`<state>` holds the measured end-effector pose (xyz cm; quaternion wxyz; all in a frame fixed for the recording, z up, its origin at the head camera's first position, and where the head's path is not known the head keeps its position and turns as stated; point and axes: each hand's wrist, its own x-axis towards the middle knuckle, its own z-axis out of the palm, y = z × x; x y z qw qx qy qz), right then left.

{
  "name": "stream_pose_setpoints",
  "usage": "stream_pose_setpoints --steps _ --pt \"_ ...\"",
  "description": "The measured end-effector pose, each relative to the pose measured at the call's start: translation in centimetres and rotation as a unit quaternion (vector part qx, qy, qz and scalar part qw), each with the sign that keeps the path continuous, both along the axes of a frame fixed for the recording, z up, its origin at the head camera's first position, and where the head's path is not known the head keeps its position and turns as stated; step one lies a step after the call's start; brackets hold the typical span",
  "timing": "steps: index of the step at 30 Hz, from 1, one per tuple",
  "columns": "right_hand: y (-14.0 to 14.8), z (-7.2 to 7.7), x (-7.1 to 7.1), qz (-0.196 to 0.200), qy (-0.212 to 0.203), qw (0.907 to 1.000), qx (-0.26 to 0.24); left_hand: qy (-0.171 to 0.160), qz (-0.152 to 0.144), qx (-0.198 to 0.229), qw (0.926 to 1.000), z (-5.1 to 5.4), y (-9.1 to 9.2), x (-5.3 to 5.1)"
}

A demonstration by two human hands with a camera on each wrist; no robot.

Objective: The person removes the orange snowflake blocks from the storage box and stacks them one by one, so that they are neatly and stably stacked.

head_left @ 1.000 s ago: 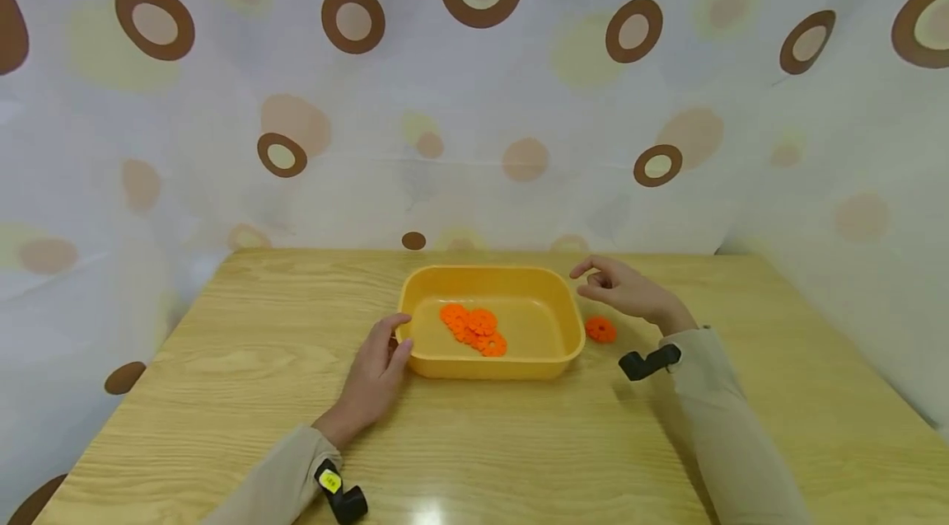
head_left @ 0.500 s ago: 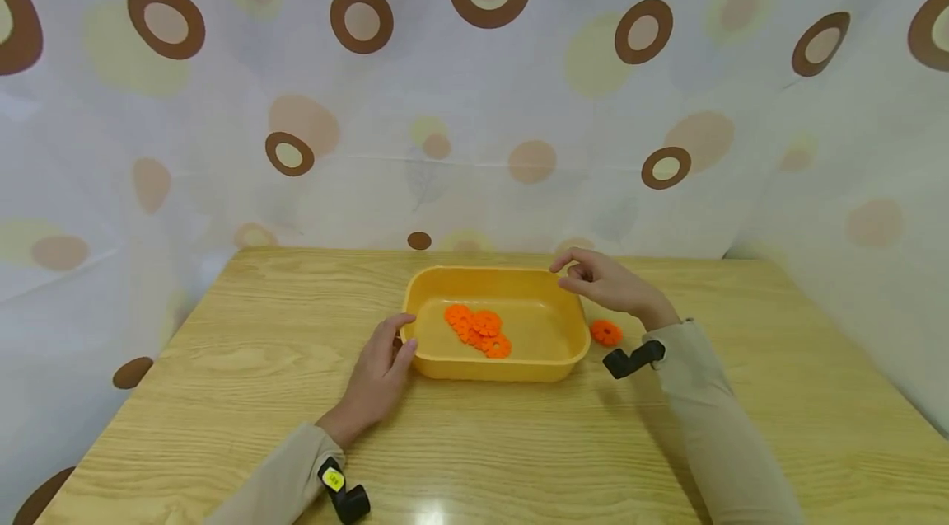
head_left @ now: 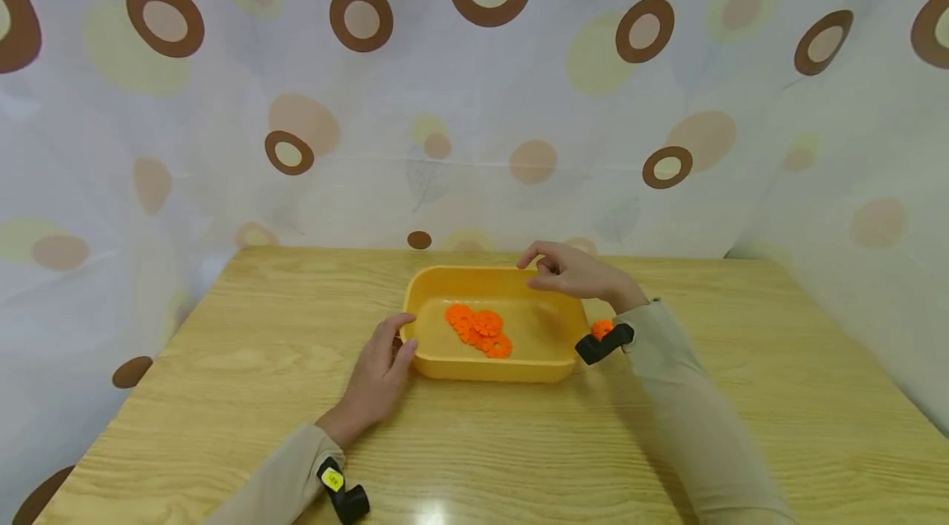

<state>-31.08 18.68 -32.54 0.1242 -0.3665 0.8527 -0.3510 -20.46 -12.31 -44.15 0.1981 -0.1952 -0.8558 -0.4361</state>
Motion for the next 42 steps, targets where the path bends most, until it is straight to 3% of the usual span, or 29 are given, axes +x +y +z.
stream_pose_setpoints --steps 6,11,29,42 --pt "-1.8 0.6 -0.5 0.036 -0.008 0.9993 0.0 0.013 0.001 0.0 0.9999 0.2 -0.2 -0.2" --pt "-3.1 0.2 -1.0 0.057 -0.006 0.9982 0.021 0.013 0.002 0.004 0.9999 0.0 0.0 -0.1" --pt "-4.5 -1.4 -1.9 0.069 -0.027 0.9954 0.061 0.012 0.006 0.003 0.9999 0.1 -0.1 0.0" --pt "-4.9 -2.4 -2.4 0.096 -0.072 0.9887 0.089 0.013 0.004 -0.001 0.9999 -0.1 -0.2 0.0"
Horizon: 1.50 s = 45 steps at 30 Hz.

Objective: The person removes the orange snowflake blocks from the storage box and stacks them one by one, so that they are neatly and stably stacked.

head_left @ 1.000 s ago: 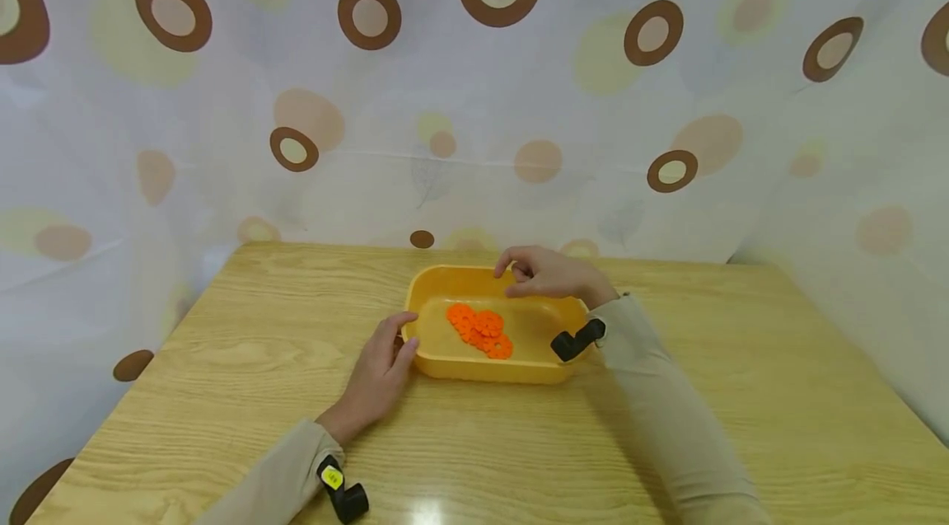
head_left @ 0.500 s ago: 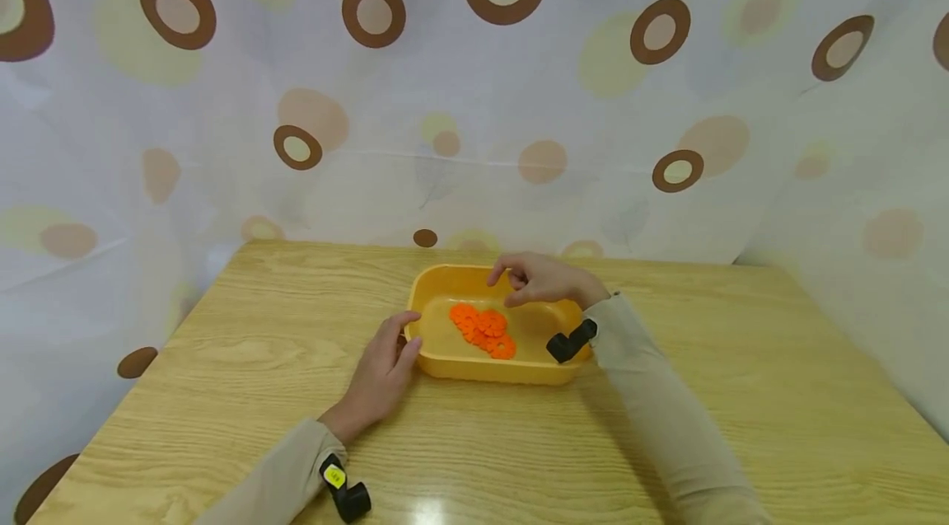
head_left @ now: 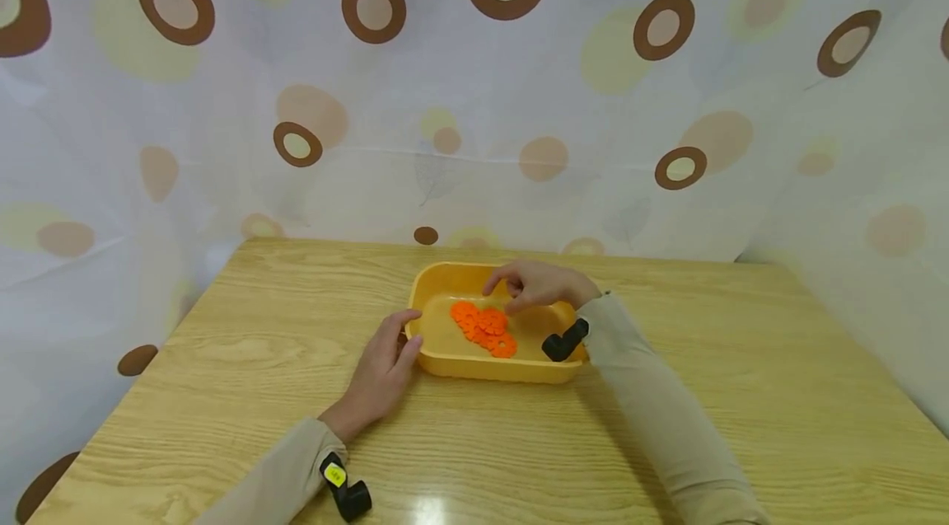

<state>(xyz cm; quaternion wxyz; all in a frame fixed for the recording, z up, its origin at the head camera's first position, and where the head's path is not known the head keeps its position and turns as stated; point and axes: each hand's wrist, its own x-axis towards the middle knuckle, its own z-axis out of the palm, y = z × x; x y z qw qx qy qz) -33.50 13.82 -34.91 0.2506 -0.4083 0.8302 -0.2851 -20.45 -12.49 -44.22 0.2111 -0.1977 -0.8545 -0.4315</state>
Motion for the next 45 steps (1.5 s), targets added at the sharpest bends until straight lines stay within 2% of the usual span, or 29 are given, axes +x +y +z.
stream_pose_setpoints --steps 8,16,22,37,45 --pt "-0.2 -0.3 0.2 0.013 0.009 0.9998 0.014 0.006 -0.002 -0.006 1.0 0.1 0.1 0.2" --pt "-0.3 -0.9 -0.2 -0.009 -0.02 0.9985 0.05 0.008 -0.001 -0.005 1.0 0.1 0.1 0.0" --pt "-0.4 -1.1 -0.5 -0.013 -0.022 0.9974 0.068 0.002 -0.005 -0.004 1.0 0.3 0.0 0.0" --pt "-0.5 -1.8 -0.6 0.026 -0.005 0.9958 0.088 -0.013 -0.005 -0.003 0.9999 0.2 0.1 0.3" --pt "-0.4 -1.8 -0.4 0.025 -0.007 0.9962 0.083 -0.009 -0.007 -0.002 0.9999 0.2 0.1 0.3"
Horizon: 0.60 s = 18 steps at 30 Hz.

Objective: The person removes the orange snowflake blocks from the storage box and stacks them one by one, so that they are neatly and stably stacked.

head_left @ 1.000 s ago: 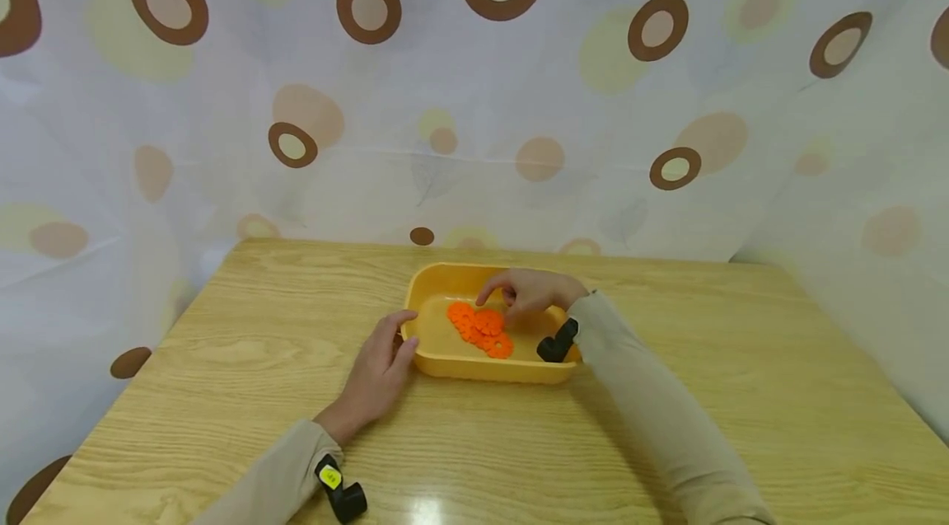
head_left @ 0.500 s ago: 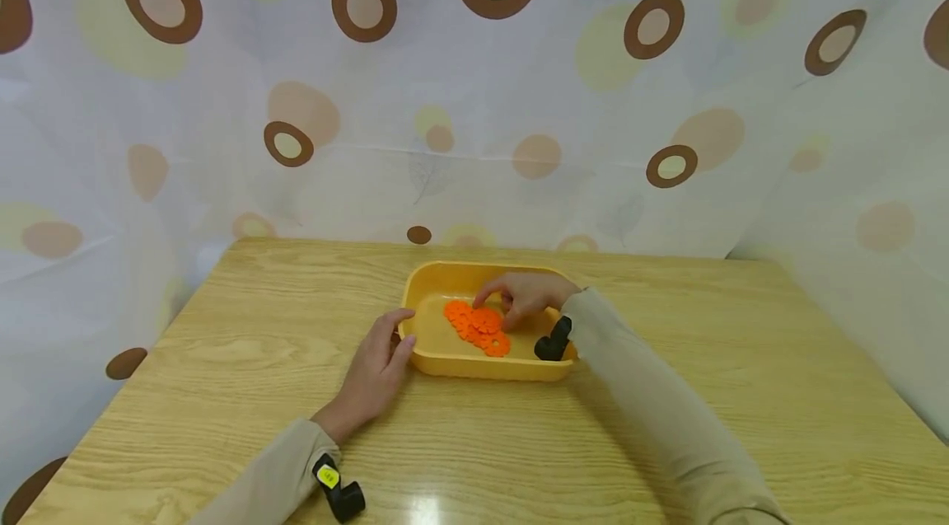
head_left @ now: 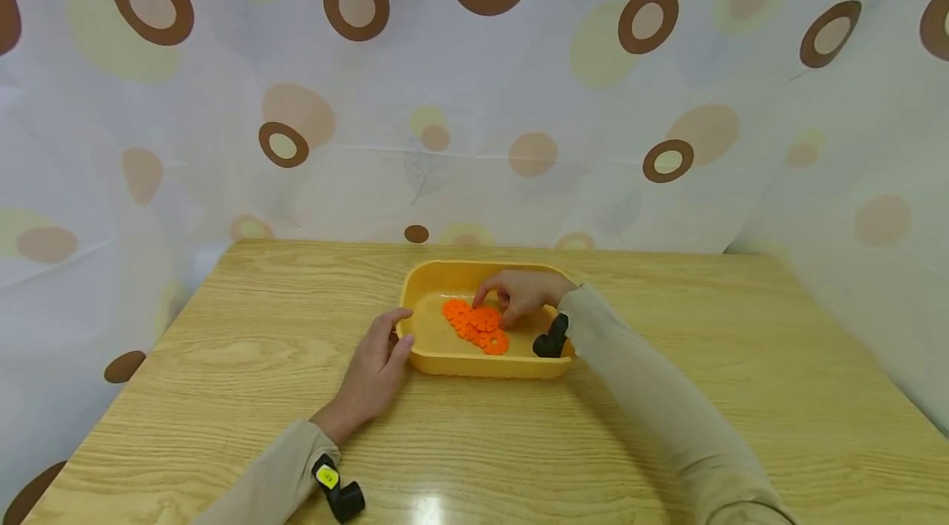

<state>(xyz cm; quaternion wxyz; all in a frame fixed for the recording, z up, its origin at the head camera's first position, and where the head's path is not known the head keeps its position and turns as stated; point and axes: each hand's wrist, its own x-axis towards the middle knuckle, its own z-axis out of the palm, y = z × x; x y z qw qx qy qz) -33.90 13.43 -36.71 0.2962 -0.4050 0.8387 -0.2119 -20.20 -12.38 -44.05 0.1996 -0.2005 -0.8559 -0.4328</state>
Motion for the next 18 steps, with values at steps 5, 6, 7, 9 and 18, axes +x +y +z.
stream_pose_setpoints --steps 5,6,7,9,18 --pt "0.01 0.28 0.21 -0.001 0.003 1.0 0.006 -0.001 0.001 -0.003 1.0 0.0 0.02 0.0" --pt "0.01 0.34 0.24 -0.002 0.003 1.0 0.007 -0.002 0.0 -0.002 1.0 0.04 0.03 0.0" --pt "0.02 0.4 0.28 -0.003 0.003 1.0 0.008 -0.002 -0.001 -0.001 1.0 0.09 0.05 0.0" --pt "0.04 0.47 0.25 -0.003 0.003 1.0 0.008 -0.001 -0.001 0.001 1.0 0.19 0.07 -0.01" --pt "-0.09 0.37 0.06 -0.013 0.011 0.9998 0.0 -0.003 0.0 0.0 1.0 0.27 -0.02 0.04"
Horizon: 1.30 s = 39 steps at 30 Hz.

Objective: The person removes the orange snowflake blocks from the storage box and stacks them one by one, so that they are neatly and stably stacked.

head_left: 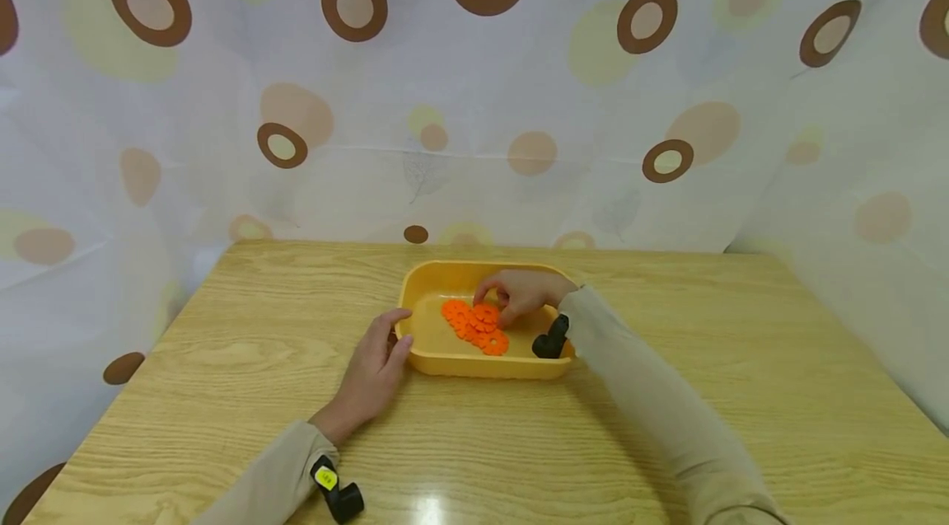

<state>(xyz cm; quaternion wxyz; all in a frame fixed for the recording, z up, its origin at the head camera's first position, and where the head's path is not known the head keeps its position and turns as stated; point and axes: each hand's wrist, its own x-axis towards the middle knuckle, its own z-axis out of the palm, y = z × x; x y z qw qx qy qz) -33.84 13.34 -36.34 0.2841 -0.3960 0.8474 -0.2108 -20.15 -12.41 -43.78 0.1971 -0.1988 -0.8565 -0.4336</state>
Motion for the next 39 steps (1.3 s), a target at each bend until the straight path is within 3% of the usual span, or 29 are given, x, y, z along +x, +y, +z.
stream_pose_setpoints --steps 11,18,22,27,39 --pt "-0.08 -0.15 0.08 -0.022 0.009 0.9989 -0.04 -0.003 0.001 -0.003 1.0 -0.21 -0.11 -0.16" --pt "-0.04 -0.41 0.19 -0.044 0.006 0.9986 -0.03 -0.004 -0.001 -0.004 1.0 -0.19 -0.11 -0.14" --pt "-0.22 -0.36 0.28 -0.053 0.033 0.9974 -0.036 -0.005 0.002 -0.004 1.0 -0.24 -0.19 -0.17" --pt "-0.43 -0.2 0.39 -0.046 0.07 0.9943 -0.067 -0.004 0.004 -0.002 1.0 -0.3 -0.24 -0.19" --pt "0.17 0.42 0.25 -0.069 0.071 0.9854 -0.139 0.018 0.009 -0.002 0.9998 -0.54 0.11 -0.28"
